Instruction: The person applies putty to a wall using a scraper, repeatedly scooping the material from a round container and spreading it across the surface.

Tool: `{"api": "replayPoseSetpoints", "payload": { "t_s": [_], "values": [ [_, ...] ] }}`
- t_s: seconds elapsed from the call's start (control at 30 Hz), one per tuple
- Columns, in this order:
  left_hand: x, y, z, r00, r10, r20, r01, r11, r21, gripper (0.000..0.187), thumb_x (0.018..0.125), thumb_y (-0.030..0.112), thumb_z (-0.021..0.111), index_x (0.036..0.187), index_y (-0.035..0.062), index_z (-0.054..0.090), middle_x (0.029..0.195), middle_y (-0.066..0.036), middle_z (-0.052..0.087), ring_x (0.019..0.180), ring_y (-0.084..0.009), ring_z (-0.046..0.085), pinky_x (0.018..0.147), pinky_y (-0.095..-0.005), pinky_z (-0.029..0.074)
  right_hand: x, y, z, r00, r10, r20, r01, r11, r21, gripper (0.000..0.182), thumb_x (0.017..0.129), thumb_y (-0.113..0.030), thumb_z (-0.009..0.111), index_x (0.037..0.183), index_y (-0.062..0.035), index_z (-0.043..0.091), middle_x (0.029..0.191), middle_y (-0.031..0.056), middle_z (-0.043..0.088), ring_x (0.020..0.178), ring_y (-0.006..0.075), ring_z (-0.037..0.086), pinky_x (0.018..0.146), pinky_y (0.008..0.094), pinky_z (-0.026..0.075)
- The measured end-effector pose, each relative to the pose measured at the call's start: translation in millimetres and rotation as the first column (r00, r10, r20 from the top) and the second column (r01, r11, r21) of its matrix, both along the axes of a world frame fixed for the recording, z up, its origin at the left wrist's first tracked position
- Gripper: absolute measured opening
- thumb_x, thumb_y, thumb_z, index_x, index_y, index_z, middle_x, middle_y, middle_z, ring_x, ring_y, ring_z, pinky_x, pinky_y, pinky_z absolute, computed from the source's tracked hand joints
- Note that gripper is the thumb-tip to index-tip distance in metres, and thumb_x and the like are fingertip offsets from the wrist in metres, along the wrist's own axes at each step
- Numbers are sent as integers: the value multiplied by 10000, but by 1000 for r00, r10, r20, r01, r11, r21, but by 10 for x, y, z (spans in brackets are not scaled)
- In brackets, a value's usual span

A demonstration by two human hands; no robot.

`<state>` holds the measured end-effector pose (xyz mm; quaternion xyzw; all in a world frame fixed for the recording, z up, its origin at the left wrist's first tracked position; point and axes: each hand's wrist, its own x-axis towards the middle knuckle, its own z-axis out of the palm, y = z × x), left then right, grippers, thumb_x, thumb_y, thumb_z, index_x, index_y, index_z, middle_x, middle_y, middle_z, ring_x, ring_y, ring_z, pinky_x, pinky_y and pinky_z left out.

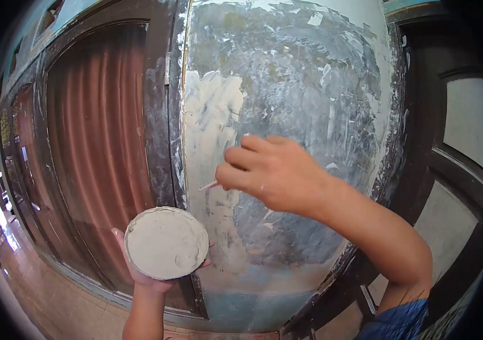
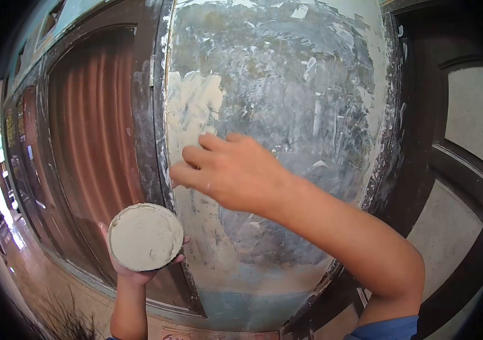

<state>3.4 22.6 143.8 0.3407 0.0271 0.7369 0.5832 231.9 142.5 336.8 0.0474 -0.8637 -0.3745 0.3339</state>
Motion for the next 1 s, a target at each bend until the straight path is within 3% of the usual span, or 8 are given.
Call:
{"api": "replayPoseSetpoints", "payload": {
  "t_s": [0.13,0.2,0.3,0.4,0.73,0.8,0.93,1.0],
  "values": [
    [59,142,-94,991,127,-44,-128,991,-25,1142,845,997,270,1625,169,371,1619,-227,427,1355,-670,447,931,-849,469,92,-95,-205,993,-77,91,65,990,125,124,892,-200,653,1012,-204,620,876,-23,622,899,178,643,674,348,484],
    [149,116,-15,1000,14,-6,-14,1000,11,1122,875,974,237,1607,138,397,1586,-217,478,1353,-572,521,925,-830,491,124,-109,-307,991,-63,114,48,991,127,121,889,-207,647,1006,-208,617,870,-24,620,897,170,640,673,342,471],
    [135,140,-26,996,69,-62,-68,998,16,1106,898,954,219,1590,114,415,1571,-208,500,1357,-488,558,926,-816,505,128,-131,-442,988,0,155,-23,990,142,140,868,-224,655,1000,-199,613,844,-40,595,875,160,611,687,342,459],
    [150,64,32,992,-39,121,42,999,-21,1127,871,979,177,1586,144,422,1575,-215,482,1359,-526,537,970,-822,476,148,-172,-523,987,31,158,-55,988,146,154,857,-223,659,1000,-190,614,843,-37,585,881,162,603,695,340,452],
    [138,29,-49,995,51,-80,-55,998,-41,1095,891,959,212,1625,163,377,1618,-200,442,1407,-489,505,932,-874,457,63,-240,-613,987,49,150,-65,992,106,148,861,-243,647,998,-189,627,846,-31,568,870,170,604,706,321,458],
    [160,-19,-27,997,53,-52,-57,996,-62,1117,898,954,157,1592,119,418,1568,-212,492,1382,-468,538,1039,-777,476,37,-259,-624,988,25,152,-45,991,128,144,864,-241,649,996,-191,620,849,-31,566,872,168,607,705,323,455],
    [137,-62,-63,997,34,-69,-37,998,-51,1115,898,953,155,1597,123,410,1569,-209,492,1387,-468,532,1041,-782,473,-19,-299,-646,989,36,145,-53,992,115,139,865,-236,650,995,-199,615,858,-32,565,873,166,603,710,326,454],
    [138,-64,-86,998,56,-37,-59,996,-69,1124,872,976,229,1625,153,372,1626,-201,426,1410,-503,493,960,-867,451,-35,-315,-657,988,18,152,-37,992,122,138,872,-236,651,1004,-209,618,871,-36,569,872,162,598,714,329,454]
  ]
}}
